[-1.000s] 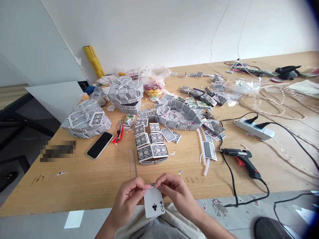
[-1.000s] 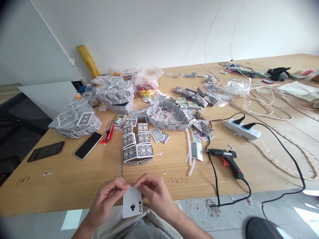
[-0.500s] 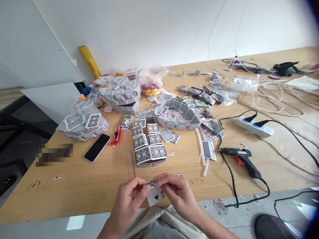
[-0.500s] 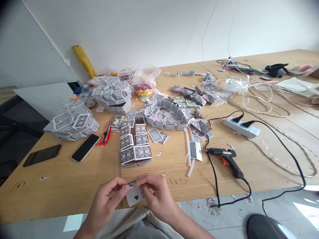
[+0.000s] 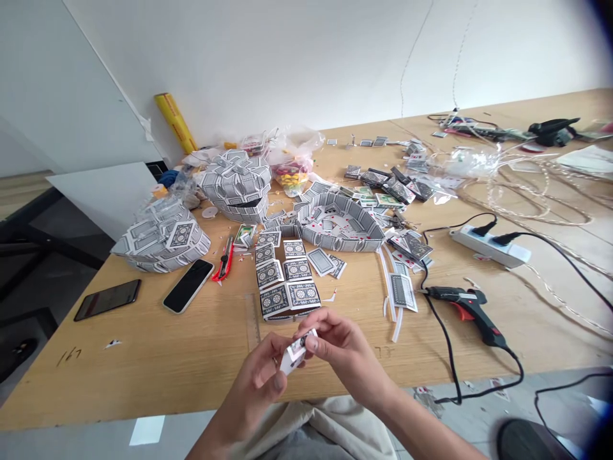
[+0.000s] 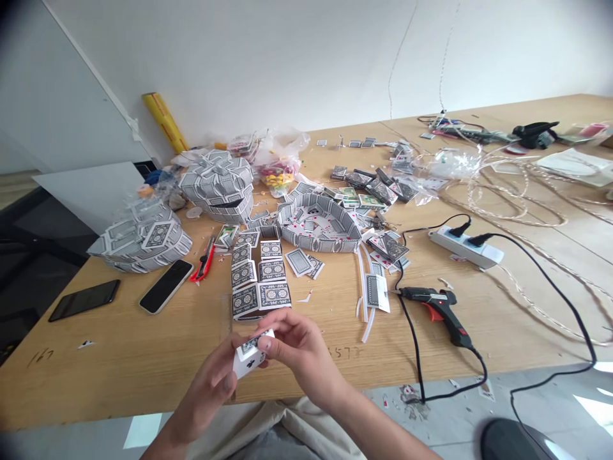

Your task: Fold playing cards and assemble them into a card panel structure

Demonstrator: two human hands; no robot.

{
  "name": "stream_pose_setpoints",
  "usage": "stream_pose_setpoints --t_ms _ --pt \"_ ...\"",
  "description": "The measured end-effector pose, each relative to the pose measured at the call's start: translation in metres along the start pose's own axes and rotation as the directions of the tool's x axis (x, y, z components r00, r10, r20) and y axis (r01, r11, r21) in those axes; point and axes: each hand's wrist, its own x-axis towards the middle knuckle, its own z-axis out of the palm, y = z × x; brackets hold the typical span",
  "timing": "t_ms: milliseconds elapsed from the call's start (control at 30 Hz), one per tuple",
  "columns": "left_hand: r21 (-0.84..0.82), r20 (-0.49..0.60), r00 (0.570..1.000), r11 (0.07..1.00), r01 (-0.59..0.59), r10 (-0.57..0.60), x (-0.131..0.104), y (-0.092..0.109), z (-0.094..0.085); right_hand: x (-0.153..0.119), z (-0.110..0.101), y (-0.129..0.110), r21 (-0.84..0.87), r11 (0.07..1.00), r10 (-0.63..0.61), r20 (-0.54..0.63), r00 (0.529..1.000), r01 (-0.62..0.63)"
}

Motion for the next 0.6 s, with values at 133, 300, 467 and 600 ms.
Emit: stream_pose_setpoints --t_ms 133,300,467,600 --pt "-0.026 0.085 0.995 0.999 -0.041 0.043 0.009 0.015 -0.006 0.015 -0.002 -0.018 -0.01 1.0 -0.016 0.157 0.987 0.018" --pt "0.501 0.043 0.985 0.849 -0.166 0.168 0.051 0.067 -0.034 0.063 -0.022 -0.067 -0.327 0.931 -0.092 0.226 0.97 0.164" --pt "0.941 0.092 0.888 0.252 -0.225 0.45 0.153 0.102 -0.082 0.147 -0.061 -0.099 -0.787 0.593 -0.399 -0.108 0.911 0.167" --pt "0.967 0.186 0.931 0.11 -0.231 0.314 0.225 0.096 -0.103 0.189 -0.083 -0.086 -0.876 0.477 -0.415 -0.16 0.896 0.065"
